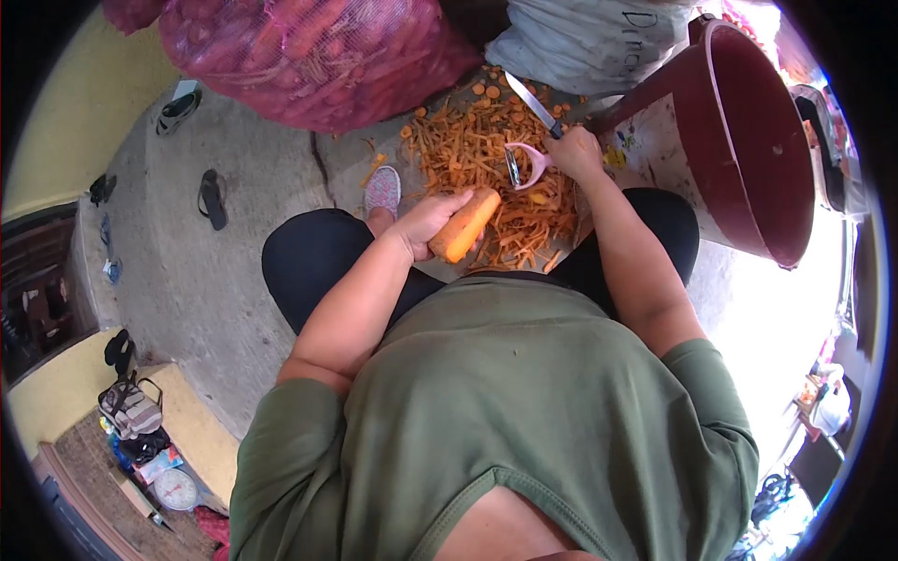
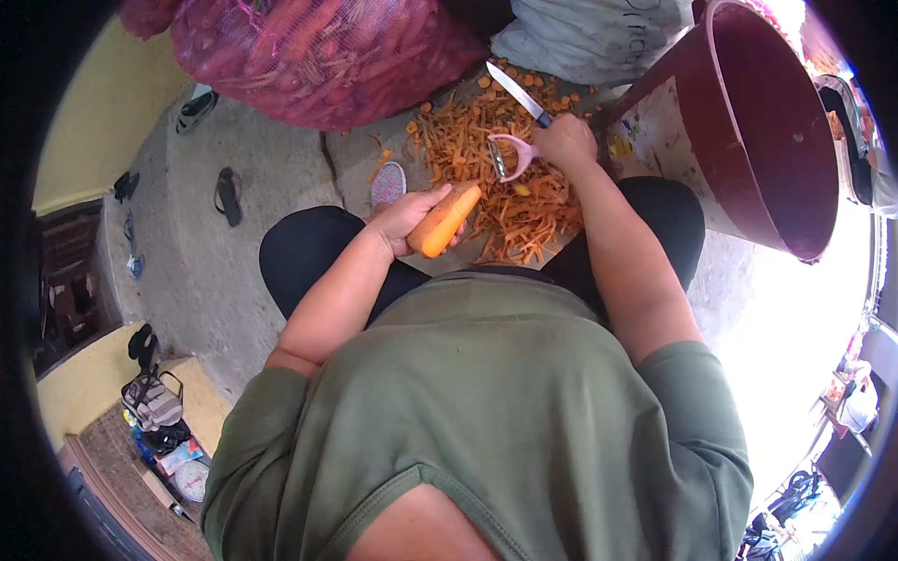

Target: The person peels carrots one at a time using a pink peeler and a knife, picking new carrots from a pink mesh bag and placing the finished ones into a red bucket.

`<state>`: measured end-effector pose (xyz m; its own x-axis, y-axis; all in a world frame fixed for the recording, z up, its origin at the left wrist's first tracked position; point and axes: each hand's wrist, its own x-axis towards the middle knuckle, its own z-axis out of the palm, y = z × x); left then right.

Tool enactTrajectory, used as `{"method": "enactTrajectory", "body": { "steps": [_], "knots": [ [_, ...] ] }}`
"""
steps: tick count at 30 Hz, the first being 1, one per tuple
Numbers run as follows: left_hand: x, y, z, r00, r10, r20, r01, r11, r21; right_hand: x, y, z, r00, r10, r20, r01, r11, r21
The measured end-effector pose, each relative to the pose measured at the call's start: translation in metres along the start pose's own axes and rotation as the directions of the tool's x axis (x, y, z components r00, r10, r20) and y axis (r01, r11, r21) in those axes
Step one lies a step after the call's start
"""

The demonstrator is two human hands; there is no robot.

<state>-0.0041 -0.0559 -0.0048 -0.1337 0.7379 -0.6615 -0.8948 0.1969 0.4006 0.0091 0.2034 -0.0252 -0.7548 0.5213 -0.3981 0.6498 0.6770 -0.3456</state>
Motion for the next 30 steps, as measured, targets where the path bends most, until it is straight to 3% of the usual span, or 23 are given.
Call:
{"method": "enactTrajectory", "body": {
  "steps": [2, 4, 6, 8, 9, 12, 13, 17, 20, 22, 24, 26, 29, 30],
  "knots": [
    [0.001, 0.002, 0.001, 0.998, 0.014, -0.056, -0.016, 1.0, -0.027, -0.023, -0.029, -0.01, 0.994, -0.037, 0.107, 0.034, 0.999, 0.033],
    [0.002, -0.001, 0.005, 0.99, 0.032, -0.135, -0.038, 0.998, -0.049, -0.056, -0.053, -0.004, 0.96, -0.224, 0.17, 0.21, 0.973, 0.099],
    [0.015, -0.009, -0.003, 0.991, 0.032, -0.13, -0.044, 0.995, -0.089, -0.079, -0.064, 0.007, 0.892, -0.392, 0.226, 0.399, 0.917, 0.015],
    [0.014, -0.009, 0.005, 0.986, 0.013, -0.168, -0.026, 0.997, -0.077, -0.08, -0.064, 0.009, 0.921, -0.332, 0.205, 0.343, 0.939, -0.018],
    [0.017, -0.014, -0.003, 0.99, 0.054, -0.128, -0.058, 0.998, -0.03, -0.07, -0.058, 0.01, 0.952, -0.259, 0.165, 0.264, 0.964, -0.009],
    [0.005, -0.008, 0.0, 0.996, -0.07, -0.061, 0.069, 0.997, -0.016, -0.015, -0.014, 0.005, 1.0, -0.005, -0.005, 0.004, 0.995, -0.1],
    [0.004, -0.007, 0.002, 0.995, -0.077, -0.061, 0.074, 0.996, -0.053, -0.01, -0.008, -0.001, 0.994, 0.099, -0.045, -0.101, 0.994, -0.032],
    [0.011, -0.005, -0.002, 0.991, -0.027, -0.128, 0.018, 0.997, -0.073, -0.042, -0.044, -0.004, 0.985, -0.124, 0.12, 0.121, 0.992, 0.033],
    [0.023, -0.015, -0.012, 0.994, 0.023, -0.106, -0.031, 0.996, -0.083, -0.083, -0.064, 0.003, 0.869, -0.441, 0.224, 0.446, 0.894, 0.028],
    [0.013, -0.009, 0.002, 0.991, -0.001, -0.136, -0.003, 0.999, -0.034, -0.074, -0.06, 0.009, 0.903, -0.388, 0.186, 0.393, 0.919, 0.01],
    [0.003, -0.003, 0.009, 0.994, -0.012, -0.108, 0.01, 1.0, -0.02, -0.048, -0.047, 0.005, 0.973, -0.147, 0.179, 0.142, 0.989, 0.037],
    [0.003, -0.004, 0.001, 0.995, -0.05, -0.09, 0.046, 0.998, -0.047, -0.017, -0.022, 0.001, 1.0, -0.008, 0.03, 0.011, 0.996, -0.088],
    [0.001, -0.003, 0.0, 0.995, -0.056, -0.087, 0.05, 0.996, -0.07, -0.01, -0.015, 0.007, 1.0, 0.022, -0.022, -0.022, 1.0, 0.005],
    [0.002, -0.003, 0.0, 0.994, -0.042, -0.096, 0.035, 0.997, -0.073, -0.028, -0.032, 0.001, 0.995, -0.09, 0.04, 0.088, 0.995, 0.043]
  ]
}}
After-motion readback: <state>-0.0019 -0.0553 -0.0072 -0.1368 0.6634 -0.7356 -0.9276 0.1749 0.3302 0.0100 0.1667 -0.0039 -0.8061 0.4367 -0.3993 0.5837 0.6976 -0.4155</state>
